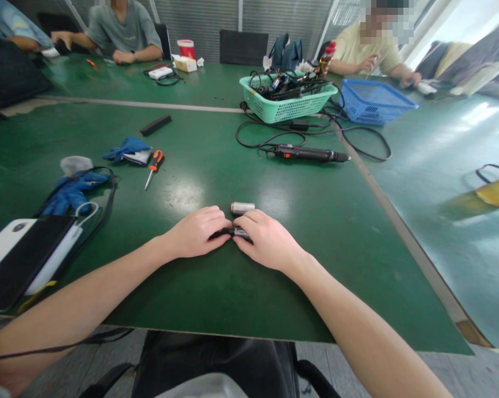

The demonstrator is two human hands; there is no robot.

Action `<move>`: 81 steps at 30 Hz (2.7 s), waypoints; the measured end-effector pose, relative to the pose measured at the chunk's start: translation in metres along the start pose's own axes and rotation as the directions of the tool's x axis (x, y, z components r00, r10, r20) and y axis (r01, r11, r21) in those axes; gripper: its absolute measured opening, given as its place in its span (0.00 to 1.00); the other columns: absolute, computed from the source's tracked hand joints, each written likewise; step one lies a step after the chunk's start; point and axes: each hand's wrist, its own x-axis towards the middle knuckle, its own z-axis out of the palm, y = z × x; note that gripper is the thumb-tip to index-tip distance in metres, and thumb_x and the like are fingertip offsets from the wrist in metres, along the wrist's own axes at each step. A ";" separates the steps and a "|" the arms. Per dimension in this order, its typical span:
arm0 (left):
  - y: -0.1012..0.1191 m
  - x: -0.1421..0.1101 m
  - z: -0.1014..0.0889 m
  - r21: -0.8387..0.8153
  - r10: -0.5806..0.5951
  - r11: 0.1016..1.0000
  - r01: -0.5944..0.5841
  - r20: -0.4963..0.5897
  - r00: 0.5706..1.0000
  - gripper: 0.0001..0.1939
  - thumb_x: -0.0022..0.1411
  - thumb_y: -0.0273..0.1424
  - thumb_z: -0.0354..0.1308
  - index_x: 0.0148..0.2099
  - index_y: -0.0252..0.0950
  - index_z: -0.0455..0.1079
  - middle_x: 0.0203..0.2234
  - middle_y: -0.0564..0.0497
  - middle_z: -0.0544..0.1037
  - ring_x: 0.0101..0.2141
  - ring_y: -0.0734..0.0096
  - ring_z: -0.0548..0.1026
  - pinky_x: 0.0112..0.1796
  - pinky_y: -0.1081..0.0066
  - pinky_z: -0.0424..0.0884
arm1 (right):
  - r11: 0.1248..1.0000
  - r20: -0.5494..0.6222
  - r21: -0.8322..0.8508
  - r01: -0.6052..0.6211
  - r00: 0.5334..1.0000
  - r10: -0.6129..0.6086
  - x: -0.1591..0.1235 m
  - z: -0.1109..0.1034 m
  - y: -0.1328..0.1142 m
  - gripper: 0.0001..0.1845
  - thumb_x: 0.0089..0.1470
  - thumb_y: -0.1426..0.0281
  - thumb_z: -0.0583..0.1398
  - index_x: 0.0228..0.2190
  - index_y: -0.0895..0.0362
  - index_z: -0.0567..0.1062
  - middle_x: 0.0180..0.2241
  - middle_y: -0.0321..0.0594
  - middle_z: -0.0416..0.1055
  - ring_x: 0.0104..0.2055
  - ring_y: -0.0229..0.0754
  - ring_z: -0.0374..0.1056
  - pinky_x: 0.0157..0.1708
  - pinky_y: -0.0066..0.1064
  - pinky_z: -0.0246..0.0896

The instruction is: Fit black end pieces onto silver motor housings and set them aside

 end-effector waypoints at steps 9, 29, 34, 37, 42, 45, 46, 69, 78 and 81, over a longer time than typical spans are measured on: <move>0.001 0.000 0.000 -0.006 0.001 1.000 -0.001 -0.006 1.000 0.11 0.72 0.33 0.52 0.46 0.33 0.73 0.36 0.46 0.75 0.39 0.63 0.72 0.43 0.63 0.70 | 1.000 0.003 0.003 -0.001 1.000 0.001 0.001 -0.001 -0.002 0.10 0.62 0.70 0.60 0.46 0.56 0.74 0.48 0.49 0.76 0.54 0.53 0.71 0.54 0.46 0.69; 0.001 0.002 -0.001 -0.008 -0.005 1.000 0.005 -0.001 1.000 0.11 0.72 0.33 0.52 0.45 0.33 0.73 0.36 0.46 0.75 0.39 0.62 0.72 0.42 0.63 0.70 | 0.999 -0.006 -0.011 -0.030 1.000 0.030 0.001 0.000 -0.003 0.10 0.62 0.69 0.60 0.45 0.56 0.74 0.48 0.49 0.76 0.52 0.53 0.71 0.52 0.47 0.70; 0.001 0.002 -0.001 -0.008 -0.022 1.000 0.022 -0.006 1.000 0.12 0.72 0.34 0.51 0.46 0.33 0.73 0.36 0.45 0.76 0.39 0.62 0.72 0.43 0.62 0.71 | 0.999 -0.035 -0.010 -0.041 0.999 0.041 0.002 0.004 -0.006 0.07 0.62 0.69 0.60 0.43 0.55 0.74 0.46 0.48 0.76 0.51 0.52 0.71 0.51 0.46 0.70; 0.000 0.001 0.000 -0.006 -0.016 1.000 0.016 0.000 1.000 0.13 0.73 0.34 0.50 0.46 0.33 0.73 0.36 0.45 0.76 0.39 0.62 0.72 0.42 0.63 0.71 | 0.999 -0.047 -0.009 -0.043 0.998 0.042 0.003 0.004 -0.007 0.07 0.62 0.71 0.59 0.42 0.55 0.74 0.45 0.48 0.76 0.51 0.52 0.71 0.51 0.45 0.70; 0.000 0.001 0.000 0.000 -0.014 1.000 0.014 0.002 1.000 0.13 0.73 0.34 0.51 0.46 0.33 0.74 0.36 0.45 0.76 0.39 0.62 0.72 0.42 0.63 0.70 | 0.999 -0.040 -0.023 -0.039 0.998 0.038 0.003 0.005 -0.009 0.08 0.61 0.73 0.58 0.42 0.57 0.75 0.45 0.50 0.76 0.51 0.53 0.71 0.51 0.46 0.70; 0.001 0.001 0.000 0.007 -0.018 1.000 0.018 0.004 1.000 0.12 0.72 0.34 0.51 0.46 0.33 0.74 0.36 0.45 0.75 0.39 0.62 0.71 0.42 0.62 0.70 | 0.998 -0.039 -0.050 -0.036 0.999 0.034 0.003 0.006 -0.009 0.09 0.61 0.74 0.57 0.42 0.57 0.75 0.44 0.49 0.75 0.51 0.52 0.71 0.51 0.46 0.69; 0.001 0.001 0.000 0.007 -0.021 1.000 0.021 0.003 1.000 0.12 0.72 0.34 0.52 0.45 0.33 0.74 0.36 0.46 0.75 0.39 0.62 0.71 0.42 0.62 0.70 | 0.998 -0.040 -0.057 -0.036 0.999 0.034 0.003 0.006 -0.009 0.09 0.61 0.74 0.57 0.42 0.57 0.75 0.44 0.49 0.75 0.50 0.52 0.71 0.51 0.46 0.69; 0.000 0.001 0.000 -0.007 -0.038 0.999 0.038 0.002 0.999 0.11 0.71 0.34 0.53 0.44 0.34 0.74 0.35 0.46 0.75 0.39 0.62 0.71 0.42 0.62 0.70 | 0.980 -0.079 -0.173 -0.101 0.993 0.088 0.003 0.008 -0.007 0.04 0.59 0.73 0.58 0.34 0.55 0.73 0.38 0.46 0.75 0.43 0.51 0.70 0.44 0.43 0.69; -0.001 0.000 0.003 0.005 -0.035 0.999 0.035 0.001 0.999 0.11 0.71 0.34 0.52 0.44 0.35 0.74 0.35 0.46 0.74 0.39 0.62 0.71 0.43 0.62 0.70 | 0.983 -0.085 -0.162 -0.083 0.994 0.070 0.002 0.011 -0.008 0.04 0.59 0.74 0.58 0.35 0.54 0.74 0.38 0.46 0.75 0.44 0.51 0.70 0.45 0.44 0.69; -0.001 0.000 0.002 0.023 -0.031 0.999 0.031 0.014 0.999 0.12 0.72 0.35 0.52 0.44 0.34 0.73 0.35 0.46 0.74 0.39 0.61 0.71 0.42 0.62 0.70 | 0.984 -0.078 -0.160 -0.083 0.994 0.072 0.003 0.011 -0.009 0.05 0.60 0.74 0.58 0.35 0.55 0.74 0.38 0.47 0.75 0.44 0.52 0.70 0.46 0.44 0.69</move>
